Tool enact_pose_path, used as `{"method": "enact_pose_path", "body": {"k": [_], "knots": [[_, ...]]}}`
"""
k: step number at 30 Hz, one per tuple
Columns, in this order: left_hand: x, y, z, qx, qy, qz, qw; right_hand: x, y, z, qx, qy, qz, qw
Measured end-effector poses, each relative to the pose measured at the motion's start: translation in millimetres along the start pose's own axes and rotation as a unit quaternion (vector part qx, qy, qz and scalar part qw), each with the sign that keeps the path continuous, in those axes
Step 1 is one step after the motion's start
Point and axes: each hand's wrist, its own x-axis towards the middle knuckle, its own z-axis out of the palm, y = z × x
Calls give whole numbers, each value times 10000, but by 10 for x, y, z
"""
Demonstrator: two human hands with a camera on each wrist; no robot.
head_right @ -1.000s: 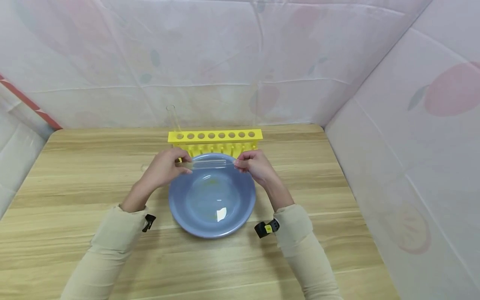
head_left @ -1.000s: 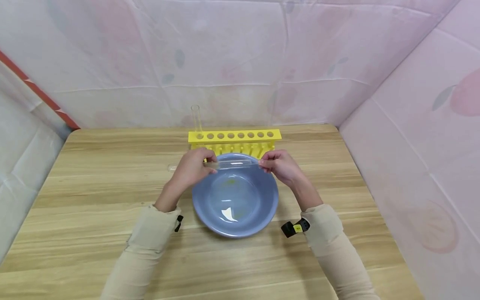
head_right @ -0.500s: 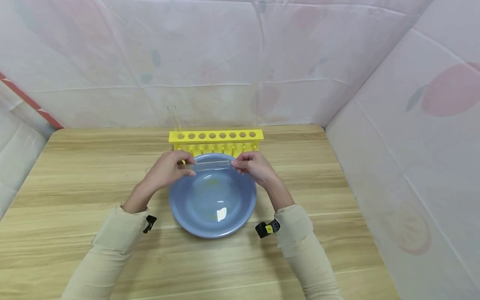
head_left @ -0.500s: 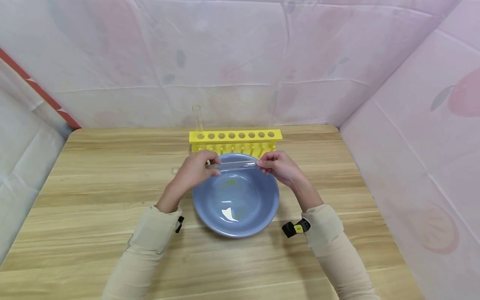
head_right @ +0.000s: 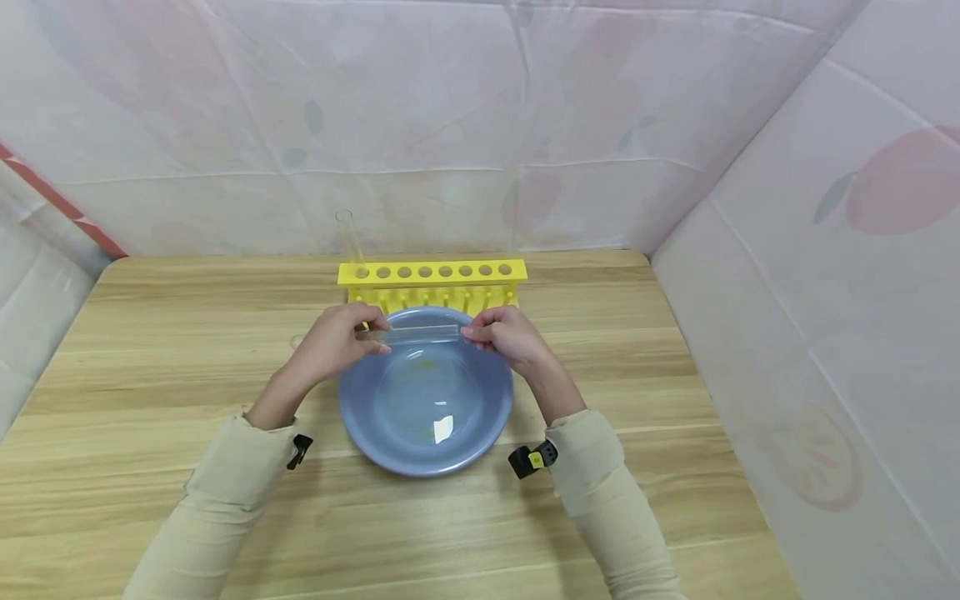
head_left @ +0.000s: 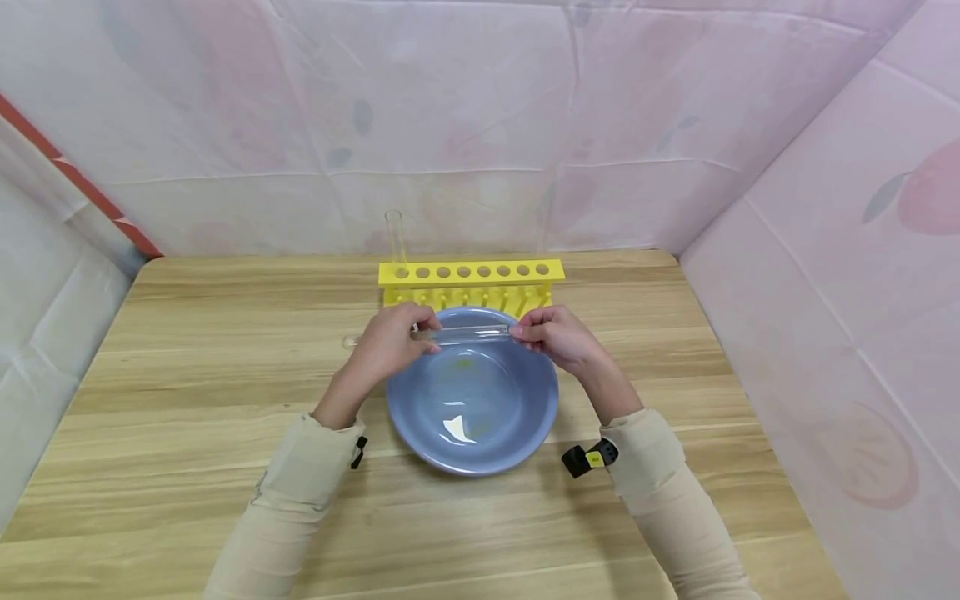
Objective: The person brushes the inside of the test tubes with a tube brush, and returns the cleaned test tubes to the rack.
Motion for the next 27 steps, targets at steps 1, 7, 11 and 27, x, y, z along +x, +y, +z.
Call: {"method": "enact_pose_path", "body": {"k": [1, 7, 11, 27], "knots": [[0, 0, 5, 20, 15, -25, 10000, 1, -2, 2, 24, -15, 23, 10000], [-6, 6, 39, 224, 220, -52, 9995, 9, -29, 0, 383, -185, 281, 9987], [-19, 11, 56, 259, 354, 13, 9990, 13, -42, -9, 531, -244, 373, 9976], [13, -24, -46, -860, 7, -282, 9959, 36, -12, -45, -1358, 293, -1487, 9791]]}}
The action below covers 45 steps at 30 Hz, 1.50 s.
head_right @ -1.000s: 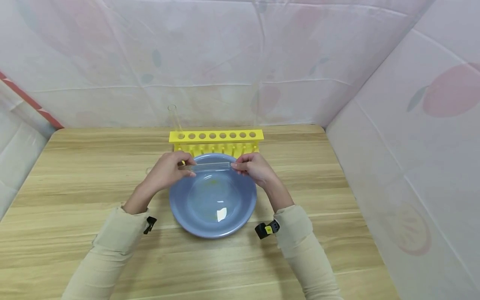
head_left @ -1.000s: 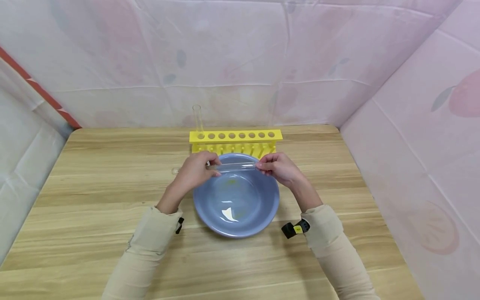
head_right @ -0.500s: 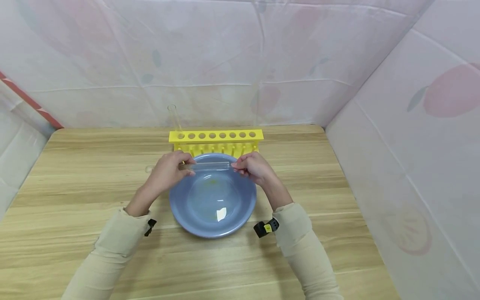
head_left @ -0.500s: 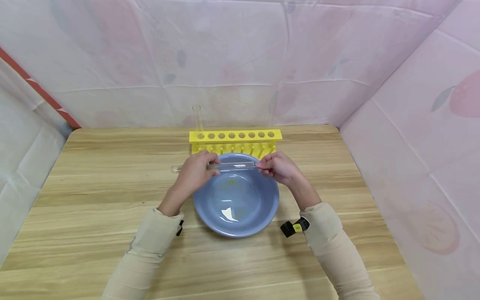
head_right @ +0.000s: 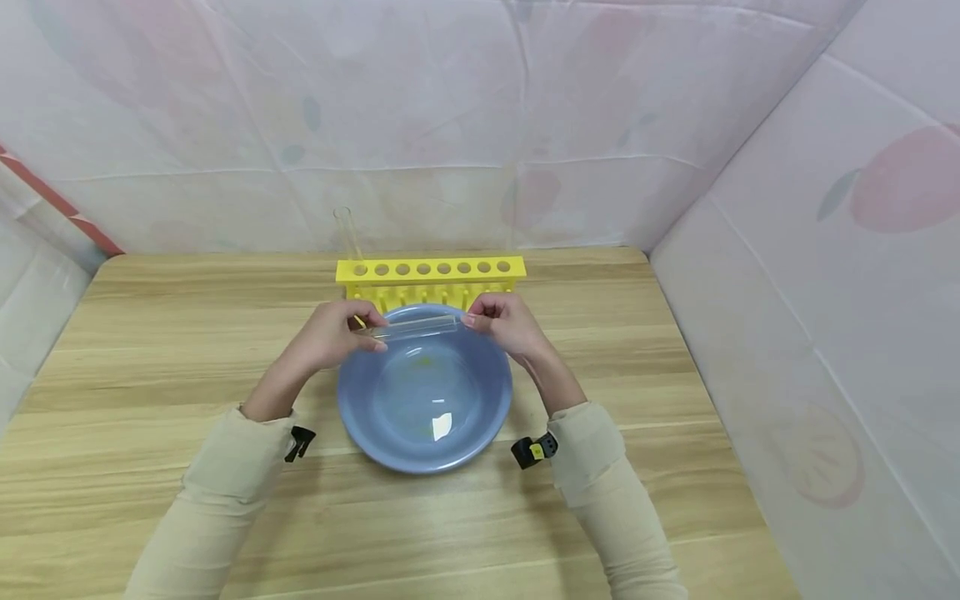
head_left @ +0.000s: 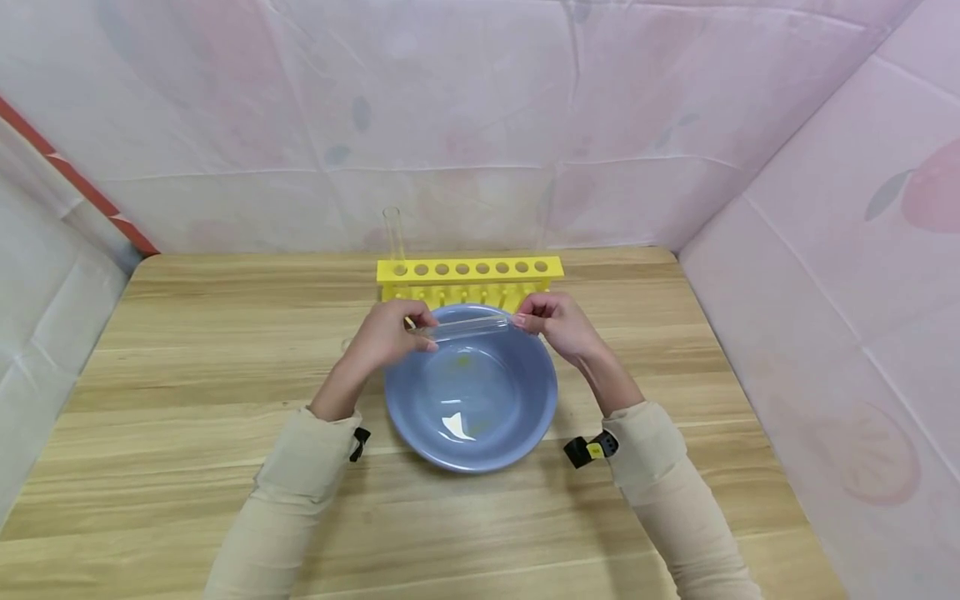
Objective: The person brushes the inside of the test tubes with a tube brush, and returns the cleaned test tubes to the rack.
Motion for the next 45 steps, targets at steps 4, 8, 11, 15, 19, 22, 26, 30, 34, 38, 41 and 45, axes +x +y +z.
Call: {"method": "enact_pose_path", "body": {"k": [4, 8, 11, 15, 19, 22, 26, 30, 34, 38, 41, 45], "knots": [[-8, 23, 28, 360, 106, 68, 9993, 5, -23, 2, 619, -60, 678, 9958], [-36, 42, 64, 702, 231, 47, 9973, 1, -47, 12, 1356, -180, 1383, 9809], [-50, 35, 76, 729, 227, 46, 9971, -15, -39, 3, 1521, -291, 1471, 9769], [-50, 8, 62, 423, 80, 96, 9990, -53, 11, -21, 1294, -384, 945, 9863], [-42, -33, 34, 48, -107, 114, 9999, -86, 66, -42, 407, -277, 190, 9986], [-38, -56, 10, -99, -219, 102, 9997, -98, 78, -49, -80, -112, -248, 9996], [-33, -64, -11, -169, -278, 52, 9995, -102, 80, -46, -156, -10, -599, 9981], [-35, -55, -13, -86, -237, -11, 9997, -101, 86, -48, -126, 30, -527, 9985], [-46, -37, 14, 134, -96, -183, 9997, -92, 76, -43, 273, 22, 80, 9996], [-59, -17, 44, 444, 24, -318, 9985, -81, 38, -32, 1135, -96, 807, 9902], [-76, 6, 49, 655, 65, -335, 9973, -76, 12, -41, 1646, -231, 1165, 9792], [-92, 14, 51, 825, 112, -279, 9961, -77, 3, -61, 1929, -302, 1358, 9713]]}}
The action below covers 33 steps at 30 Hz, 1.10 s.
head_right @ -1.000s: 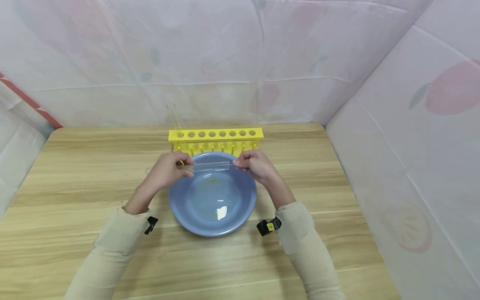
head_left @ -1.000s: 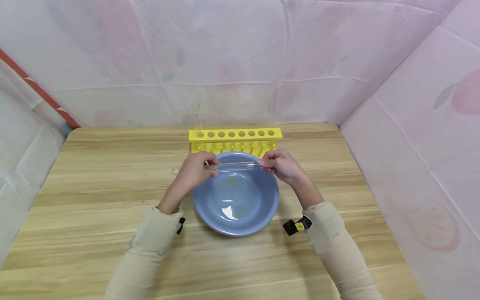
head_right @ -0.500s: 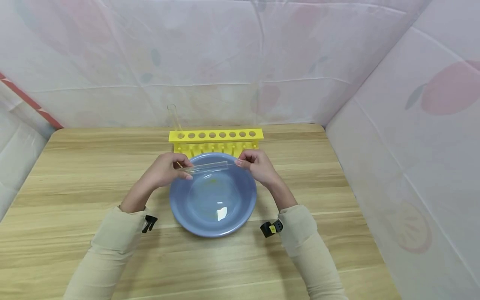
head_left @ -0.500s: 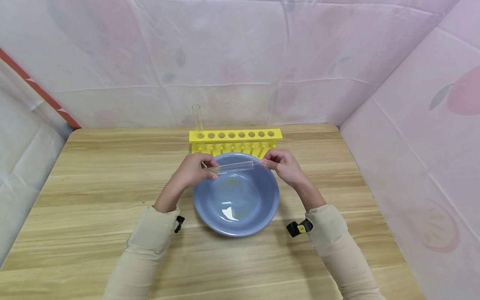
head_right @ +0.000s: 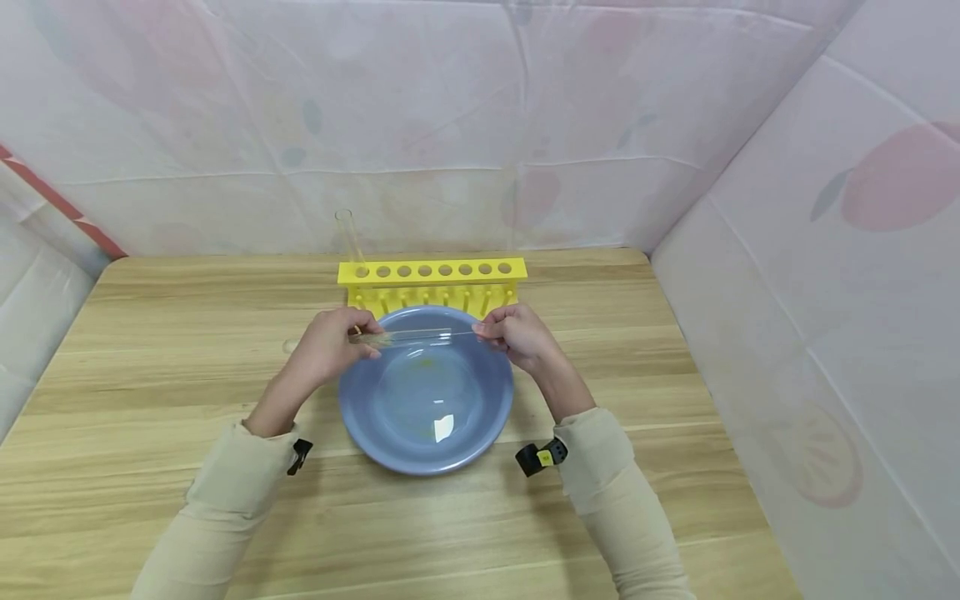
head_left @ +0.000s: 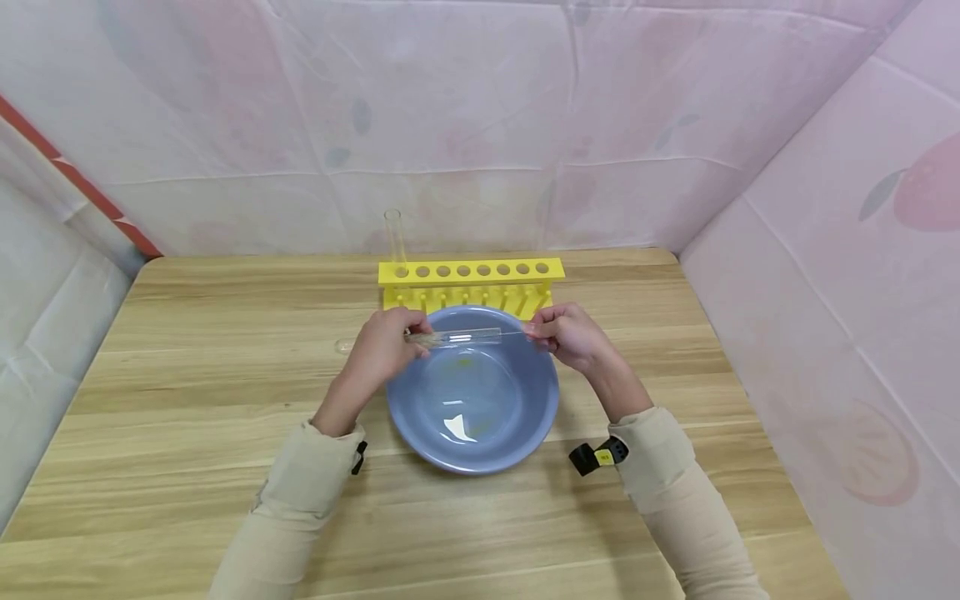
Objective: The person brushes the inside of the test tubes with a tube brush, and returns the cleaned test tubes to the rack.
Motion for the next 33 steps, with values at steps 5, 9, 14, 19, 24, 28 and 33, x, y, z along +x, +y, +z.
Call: {"method": "enact_pose_path", "body": {"k": [5, 9, 14, 19, 24, 28, 33], "knots": [[-16, -80, -21, -366, 3, 117, 9993, -19, 23, -54, -456, 178, -387, 9981], [-41, -167, -68, -666, 15, 177, 9976, -20, 51, -122, -927, 363, -751, 9922], [-51, -205, -88, -711, -43, 123, 9974, -11, 65, -142, -1096, 443, -724, 9903], [-50, -187, -78, -413, 69, 45, 9991, -9, 42, -149, -460, 371, -206, 9980], [-64, -213, -68, -399, 84, 80, 9991, -13, 37, -190, -16, 200, 106, 9997], [-67, -270, -80, -635, 51, 202, 9978, -21, 54, -220, -448, 264, -235, 9984], [-63, -334, -119, -976, -97, 257, 9948, -30, 75, -245, -1433, 519, -906, 9842]]}}
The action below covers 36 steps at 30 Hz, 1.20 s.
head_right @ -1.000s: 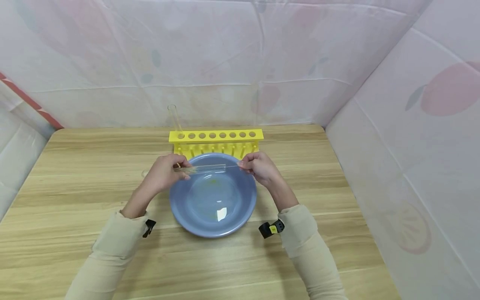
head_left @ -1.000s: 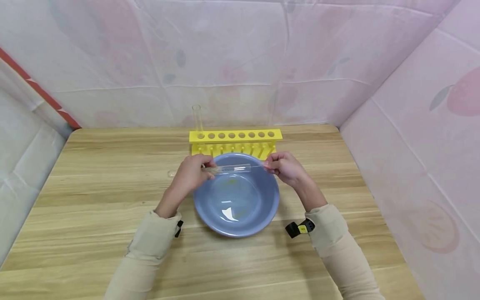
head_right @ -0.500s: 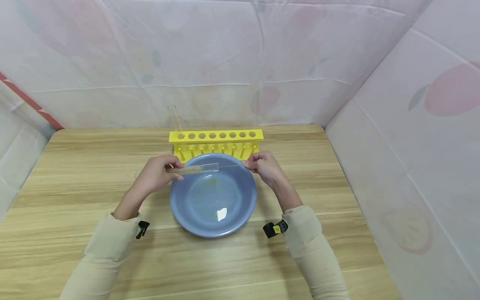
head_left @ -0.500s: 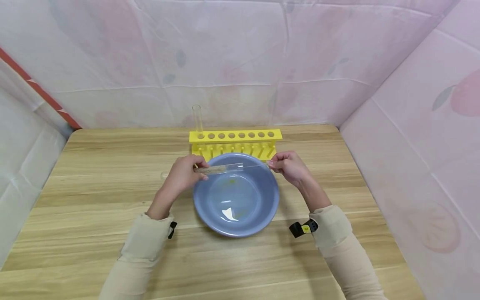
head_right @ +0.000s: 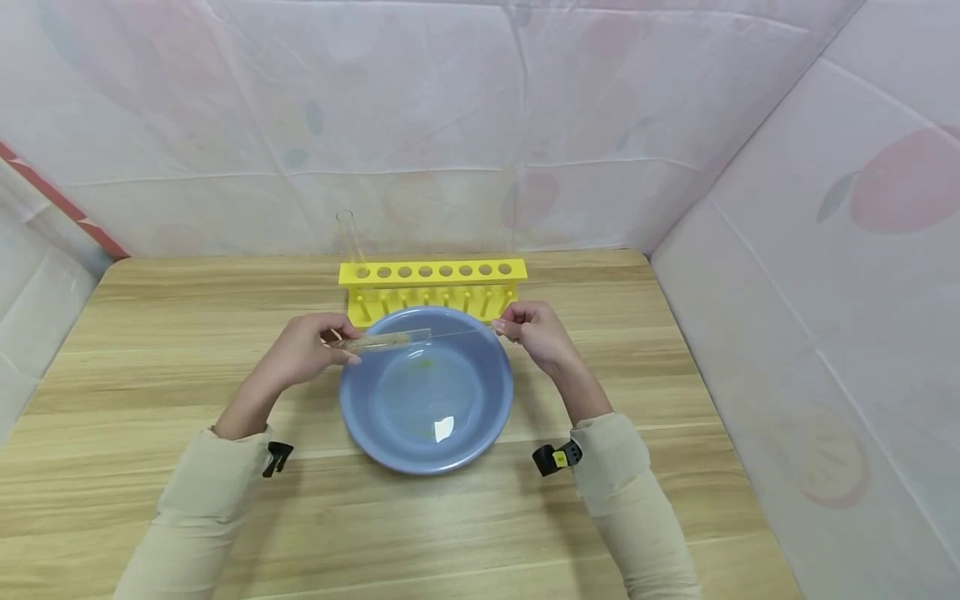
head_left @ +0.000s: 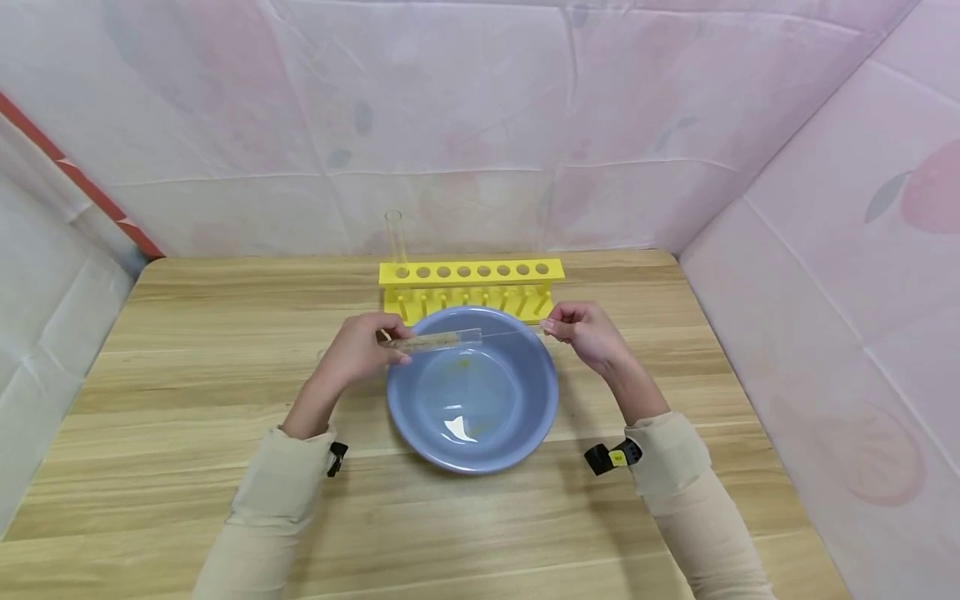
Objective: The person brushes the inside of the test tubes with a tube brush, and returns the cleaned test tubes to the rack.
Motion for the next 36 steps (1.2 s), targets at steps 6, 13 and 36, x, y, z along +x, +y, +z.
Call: {"method": "enact_pose_path", "body": {"k": [6, 13, 36], "knots": [[-3, -17, -42, -70, -117, -80, 9999, -10, -11, -20, -648, 185, -444, 9967], [-16, 29, -27, 194, 105, -45, 9997, -23, -40, -35, 257, 54, 295, 9992], [-91, -29, -94, 131, -10, -78, 9999, -82, -21, -137, 31, 101, 229, 9997]]}}
